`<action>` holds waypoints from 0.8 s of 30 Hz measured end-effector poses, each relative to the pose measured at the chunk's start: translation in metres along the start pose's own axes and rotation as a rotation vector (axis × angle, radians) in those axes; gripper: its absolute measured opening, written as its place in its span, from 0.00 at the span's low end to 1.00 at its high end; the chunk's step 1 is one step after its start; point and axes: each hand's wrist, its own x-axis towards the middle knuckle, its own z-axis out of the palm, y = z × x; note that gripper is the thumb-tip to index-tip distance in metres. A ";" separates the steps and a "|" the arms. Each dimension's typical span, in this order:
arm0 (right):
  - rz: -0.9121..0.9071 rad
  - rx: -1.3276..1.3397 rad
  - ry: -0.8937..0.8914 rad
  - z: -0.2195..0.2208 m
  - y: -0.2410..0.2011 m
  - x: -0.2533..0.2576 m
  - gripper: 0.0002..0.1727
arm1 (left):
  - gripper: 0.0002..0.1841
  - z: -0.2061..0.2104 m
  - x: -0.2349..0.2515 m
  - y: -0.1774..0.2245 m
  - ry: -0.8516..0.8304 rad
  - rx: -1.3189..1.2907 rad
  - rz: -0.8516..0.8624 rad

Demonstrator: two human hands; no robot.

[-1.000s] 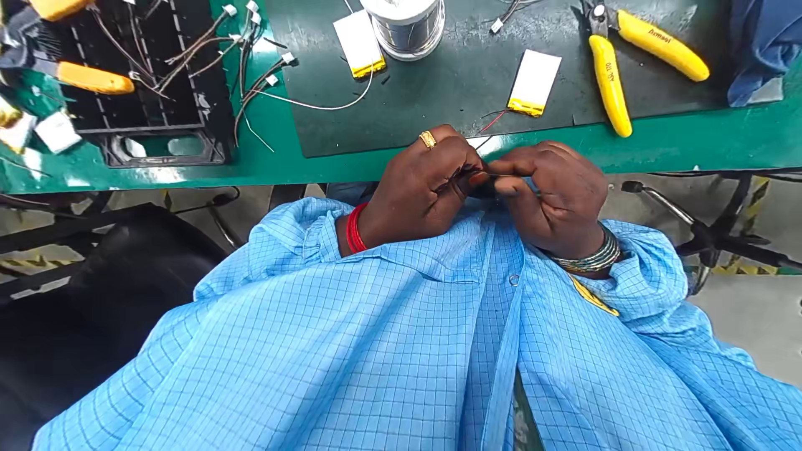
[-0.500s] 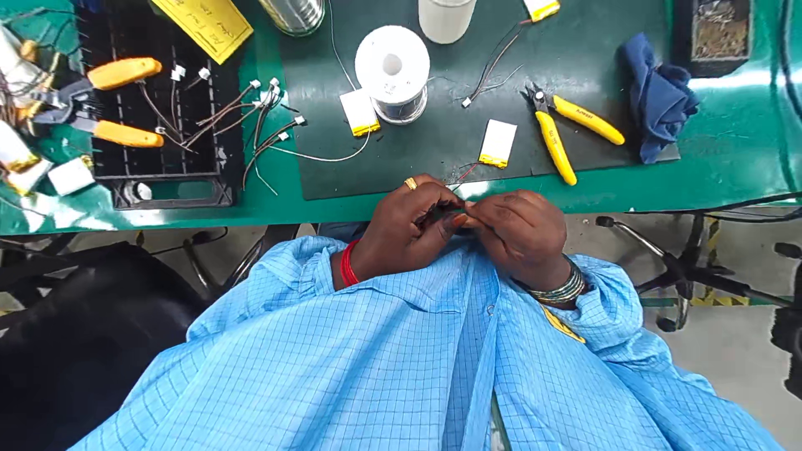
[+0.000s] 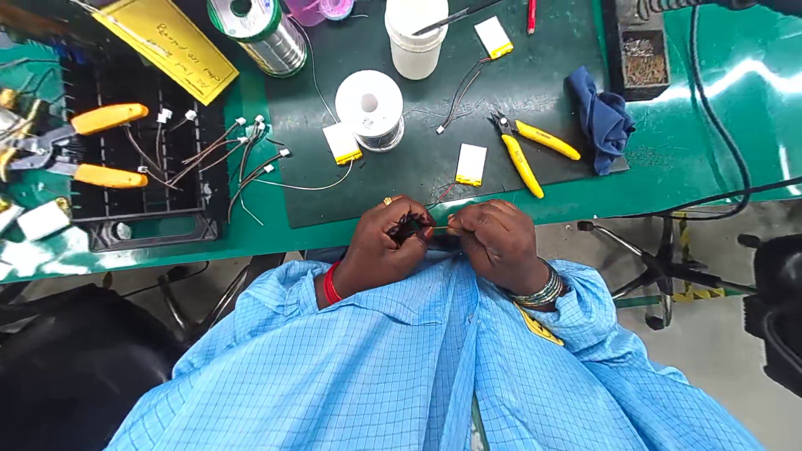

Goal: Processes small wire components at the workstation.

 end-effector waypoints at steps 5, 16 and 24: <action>-0.017 -0.023 0.012 0.001 0.001 0.002 0.11 | 0.08 0.000 0.003 0.000 0.019 0.003 0.011; 0.203 -0.186 -0.037 -0.056 0.018 0.062 0.15 | 0.13 -0.019 0.016 0.002 0.176 0.213 0.019; 0.508 -0.343 -0.295 -0.077 0.046 0.118 0.14 | 0.14 -0.024 0.022 0.001 0.185 0.090 -0.109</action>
